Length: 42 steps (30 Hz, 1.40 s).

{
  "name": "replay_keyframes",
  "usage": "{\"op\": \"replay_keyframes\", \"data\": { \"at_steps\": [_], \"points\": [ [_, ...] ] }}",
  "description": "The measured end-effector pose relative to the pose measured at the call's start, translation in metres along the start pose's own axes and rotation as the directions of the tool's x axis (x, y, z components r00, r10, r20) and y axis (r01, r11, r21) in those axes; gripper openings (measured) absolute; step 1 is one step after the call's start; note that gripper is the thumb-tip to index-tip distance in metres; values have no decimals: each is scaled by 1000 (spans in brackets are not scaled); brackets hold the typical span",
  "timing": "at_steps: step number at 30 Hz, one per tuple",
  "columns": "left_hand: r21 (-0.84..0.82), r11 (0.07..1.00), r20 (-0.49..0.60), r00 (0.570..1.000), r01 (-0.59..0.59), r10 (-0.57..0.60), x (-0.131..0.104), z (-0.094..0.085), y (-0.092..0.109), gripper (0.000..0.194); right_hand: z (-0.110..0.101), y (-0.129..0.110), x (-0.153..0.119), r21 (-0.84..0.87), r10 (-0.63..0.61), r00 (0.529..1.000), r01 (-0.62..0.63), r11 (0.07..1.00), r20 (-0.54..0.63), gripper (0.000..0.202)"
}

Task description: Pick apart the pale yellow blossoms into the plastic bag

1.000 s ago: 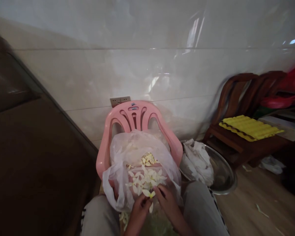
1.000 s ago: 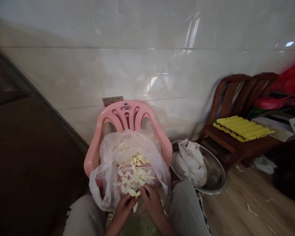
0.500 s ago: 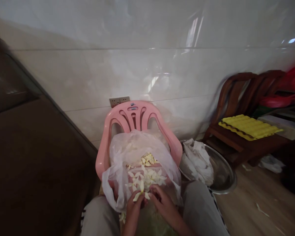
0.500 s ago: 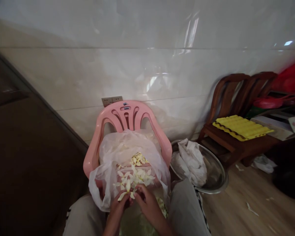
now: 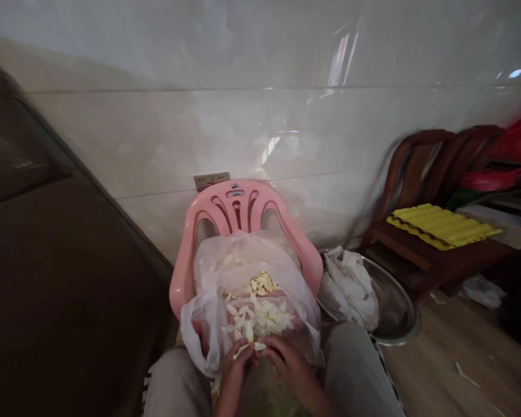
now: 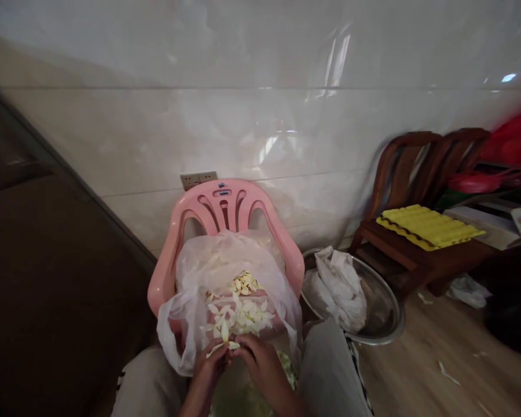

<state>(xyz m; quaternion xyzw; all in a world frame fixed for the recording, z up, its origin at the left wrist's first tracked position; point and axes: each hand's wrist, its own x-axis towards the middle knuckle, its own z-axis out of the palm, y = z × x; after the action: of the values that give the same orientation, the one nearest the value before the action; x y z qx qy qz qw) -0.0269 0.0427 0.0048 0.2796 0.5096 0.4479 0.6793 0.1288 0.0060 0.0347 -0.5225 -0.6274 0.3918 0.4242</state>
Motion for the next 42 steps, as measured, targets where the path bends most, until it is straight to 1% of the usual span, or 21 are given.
{"op": "replay_keyframes", "data": {
  "at_steps": [3,5,7,9,11,13,15,17,19,22,24,26,29,32,35,36,38,40,41,42],
  "points": [
    [19,1000,74,997,-11,9,-4,3,2,49,0,1,1,2,45,999,-45,999,9,31],
    [51,998,85,996,-36,31,-9,8,3,52,1,5,3,10,68,998,-68,998,-7,35],
    [89,993,93,993,-75,66,-15,13,5,53,2,10,5,29,91,995,-90,996,-34,42],
    [139,981,118,985,-138,122,-22,18,6,52,4,14,8,83,151,988,-148,985,-35,47],
    [179,963,129,975,-204,183,-27,21,5,51,6,17,11,172,240,971,-237,956,1,52],
    [199,950,127,968,-239,217,-29,22,2,50,9,19,12,256,312,949,-314,914,50,56],
    [196,949,129,966,-248,226,-29,22,0,50,10,21,13,316,359,929,-370,874,93,59],
    [180,956,148,967,-233,208,-26,22,0,50,11,22,13,345,386,916,-399,850,110,60],
    [161,969,150,975,-186,162,-22,21,1,51,9,21,13,340,378,924,-374,863,59,59],
    [162,979,123,987,-122,103,-18,19,7,57,5,16,12,282,310,950,-287,915,-40,56],
    [184,976,116,989,-115,94,-19,19,12,56,2,11,11,231,263,963,-244,942,-57,53],
    [215,968,155,983,-130,98,-24,20,18,52,0,7,9,160,205,976,-191,969,-76,49],
    [252,949,240,963,-188,127,-33,22,27,42,1,4,7,52,125,986,-120,991,-110,43],
    [285,926,270,947,-248,171,-38,22,29,40,3,7,7,5,122,987,-122,992,-109,40],
    [328,894,279,936,-305,217,-40,22,25,37,6,15,9,23,160,981,-158,987,-109,41],
    [345,881,291,930,-322,226,-41,22,24,34,7,18,10,59,189,976,-184,981,-106,42],
    [379,850,326,913,-365,246,-44,22,22,26,10,24,11,186,313,948,-298,936,-56,44],
    [410,811,361,890,-419,277,-47,22,22,16,12,28,11,319,451,890,-446,836,61,43],
    [425,787,376,878,-446,295,-49,23,22,10,13,29,11,362,495,861,-501,786,119,42],
    [441,763,392,866,-473,310,-51,23,22,4,13,29,10,389,517,841,-534,751,157,41]
  ]
}}
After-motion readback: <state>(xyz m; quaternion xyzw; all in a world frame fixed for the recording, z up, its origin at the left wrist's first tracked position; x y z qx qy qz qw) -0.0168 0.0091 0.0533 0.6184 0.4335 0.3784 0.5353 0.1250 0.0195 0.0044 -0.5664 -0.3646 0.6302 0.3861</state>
